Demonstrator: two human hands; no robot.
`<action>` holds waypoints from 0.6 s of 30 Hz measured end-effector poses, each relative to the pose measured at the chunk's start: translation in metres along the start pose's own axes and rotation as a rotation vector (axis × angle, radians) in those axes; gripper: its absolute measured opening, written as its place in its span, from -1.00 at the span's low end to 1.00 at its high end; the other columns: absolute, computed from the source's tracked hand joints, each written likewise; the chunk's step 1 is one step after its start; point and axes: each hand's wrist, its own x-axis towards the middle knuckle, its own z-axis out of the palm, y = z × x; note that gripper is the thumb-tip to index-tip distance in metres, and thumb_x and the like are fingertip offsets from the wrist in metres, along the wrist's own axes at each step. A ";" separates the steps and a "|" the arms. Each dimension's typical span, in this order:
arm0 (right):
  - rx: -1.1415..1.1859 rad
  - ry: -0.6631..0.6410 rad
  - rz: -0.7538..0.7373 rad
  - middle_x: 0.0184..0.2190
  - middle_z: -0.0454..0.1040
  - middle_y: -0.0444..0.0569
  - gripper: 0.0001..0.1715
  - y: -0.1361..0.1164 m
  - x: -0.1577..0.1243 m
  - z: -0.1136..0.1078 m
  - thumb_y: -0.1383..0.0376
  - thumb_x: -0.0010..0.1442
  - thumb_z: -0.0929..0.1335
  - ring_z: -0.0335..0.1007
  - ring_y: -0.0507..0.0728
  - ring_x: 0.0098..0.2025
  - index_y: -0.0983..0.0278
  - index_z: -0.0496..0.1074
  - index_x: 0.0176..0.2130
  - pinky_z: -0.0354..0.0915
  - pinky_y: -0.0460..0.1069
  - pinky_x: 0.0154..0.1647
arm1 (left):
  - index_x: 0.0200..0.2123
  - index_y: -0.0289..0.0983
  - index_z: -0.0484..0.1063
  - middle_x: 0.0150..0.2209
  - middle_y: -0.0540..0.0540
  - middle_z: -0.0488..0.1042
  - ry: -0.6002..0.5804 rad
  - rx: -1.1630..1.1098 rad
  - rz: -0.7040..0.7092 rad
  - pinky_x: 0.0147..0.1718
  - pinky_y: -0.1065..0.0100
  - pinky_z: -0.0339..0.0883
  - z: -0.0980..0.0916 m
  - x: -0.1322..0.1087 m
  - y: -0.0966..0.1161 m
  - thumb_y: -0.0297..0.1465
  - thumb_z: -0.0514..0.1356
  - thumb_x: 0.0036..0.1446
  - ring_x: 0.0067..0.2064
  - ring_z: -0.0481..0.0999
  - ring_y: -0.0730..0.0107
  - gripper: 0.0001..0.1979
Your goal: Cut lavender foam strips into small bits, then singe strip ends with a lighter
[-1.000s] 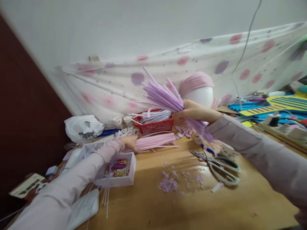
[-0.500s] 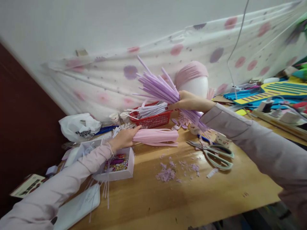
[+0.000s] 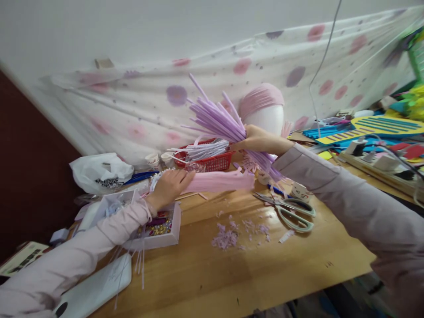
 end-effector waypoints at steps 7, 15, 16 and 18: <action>0.012 -0.011 -0.005 -0.52 0.43 -0.13 -0.66 -0.002 0.000 0.001 0.15 -0.15 0.42 0.33 0.08 -0.43 0.34 0.48 -0.38 0.25 -0.06 -0.40 | 0.02 -0.26 0.22 -0.29 -0.15 0.44 -0.038 -0.038 0.017 -0.39 0.29 0.17 0.001 -0.001 -0.002 -0.53 -0.02 0.21 -0.29 0.41 0.31 -0.69; -0.002 -0.033 0.009 -0.58 0.39 -0.15 -0.72 -0.004 0.002 0.004 0.17 -0.16 0.41 0.31 0.06 -0.48 0.33 0.45 -0.44 0.23 -0.07 -0.45 | 0.04 -0.25 0.23 -0.32 -0.13 0.43 -0.142 -0.117 0.005 -0.36 0.30 0.21 -0.002 0.001 -0.003 -0.52 -0.04 0.20 -0.30 0.42 0.31 -0.67; -0.004 -0.036 0.004 -0.58 0.39 -0.15 -0.73 -0.005 0.002 0.004 0.19 -0.16 0.42 0.31 0.05 -0.49 0.33 0.45 -0.45 0.23 -0.08 -0.45 | 0.05 -0.25 0.22 -0.31 -0.13 0.44 -0.163 -0.156 0.005 -0.34 0.29 0.23 -0.002 0.002 -0.004 -0.52 -0.03 0.19 -0.28 0.43 0.30 -0.65; -0.005 -0.035 -0.009 -0.58 0.40 -0.16 -0.75 -0.007 0.001 0.005 0.20 -0.16 0.42 0.32 0.05 -0.49 0.32 0.44 -0.45 0.23 -0.09 -0.45 | 0.08 -0.28 0.20 -0.25 -0.17 0.45 -0.172 -0.244 -0.082 -0.27 0.26 0.27 -0.001 0.004 -0.007 -0.52 -0.01 0.15 -0.22 0.44 0.27 -0.60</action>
